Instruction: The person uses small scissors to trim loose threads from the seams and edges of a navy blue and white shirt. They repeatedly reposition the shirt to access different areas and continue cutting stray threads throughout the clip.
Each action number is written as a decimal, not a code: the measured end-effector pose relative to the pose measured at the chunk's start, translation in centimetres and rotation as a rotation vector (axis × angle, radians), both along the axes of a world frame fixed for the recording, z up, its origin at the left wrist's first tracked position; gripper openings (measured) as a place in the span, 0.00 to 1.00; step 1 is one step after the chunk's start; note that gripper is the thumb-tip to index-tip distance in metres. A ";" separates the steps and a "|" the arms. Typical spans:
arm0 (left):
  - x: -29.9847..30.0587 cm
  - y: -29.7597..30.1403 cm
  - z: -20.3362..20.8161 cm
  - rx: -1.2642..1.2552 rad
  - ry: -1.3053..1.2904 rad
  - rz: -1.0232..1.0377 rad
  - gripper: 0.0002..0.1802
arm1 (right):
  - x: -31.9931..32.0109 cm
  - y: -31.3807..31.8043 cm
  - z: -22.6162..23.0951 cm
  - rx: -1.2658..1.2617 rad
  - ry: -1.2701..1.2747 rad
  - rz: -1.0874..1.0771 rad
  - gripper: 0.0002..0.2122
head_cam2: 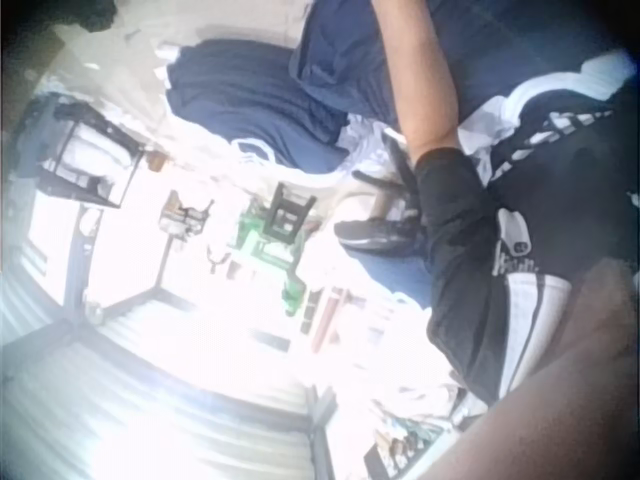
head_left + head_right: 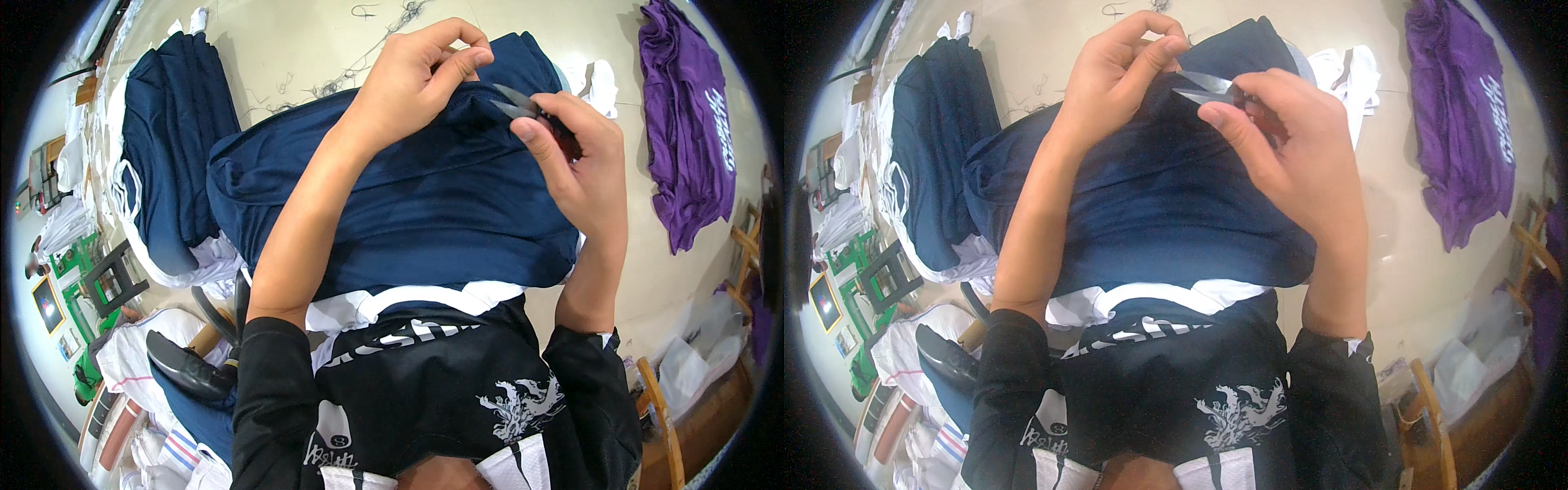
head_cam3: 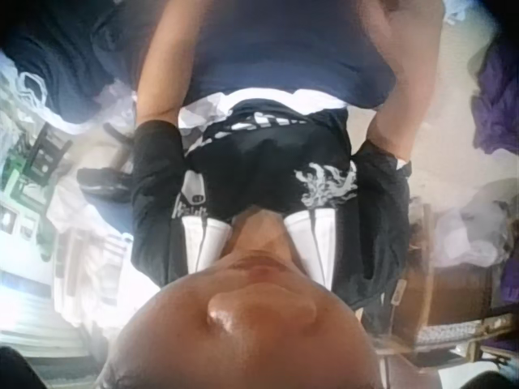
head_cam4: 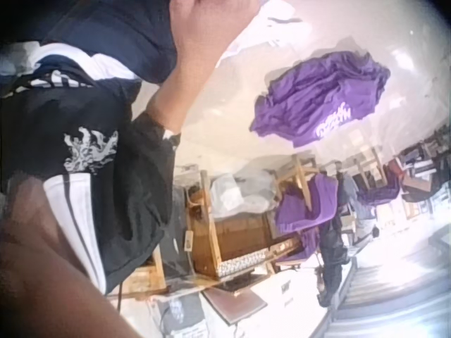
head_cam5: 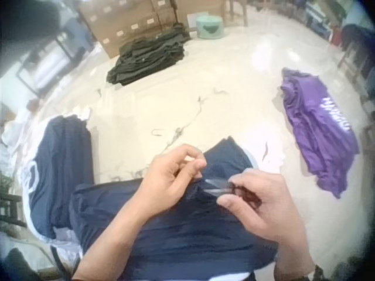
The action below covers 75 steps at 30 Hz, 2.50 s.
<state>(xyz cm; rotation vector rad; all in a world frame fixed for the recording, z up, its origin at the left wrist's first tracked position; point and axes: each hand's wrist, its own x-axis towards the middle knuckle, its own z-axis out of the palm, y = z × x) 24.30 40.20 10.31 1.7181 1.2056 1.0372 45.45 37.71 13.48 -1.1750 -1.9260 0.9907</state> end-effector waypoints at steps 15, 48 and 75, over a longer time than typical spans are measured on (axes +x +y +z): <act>0.4 0.2 0.8 -0.032 0.058 -0.097 0.09 | -0.9 -0.3 -1.5 -0.014 0.004 -0.094 0.15; 0.2 1.0 -0.7 -0.079 -0.036 -0.194 0.09 | -1.0 1.2 -3.6 -0.177 0.159 0.134 0.13; -24.9 -9.1 2.1 0.027 0.543 0.937 0.14 | -2.0 2.0 -7.6 -0.204 0.257 -0.252 0.12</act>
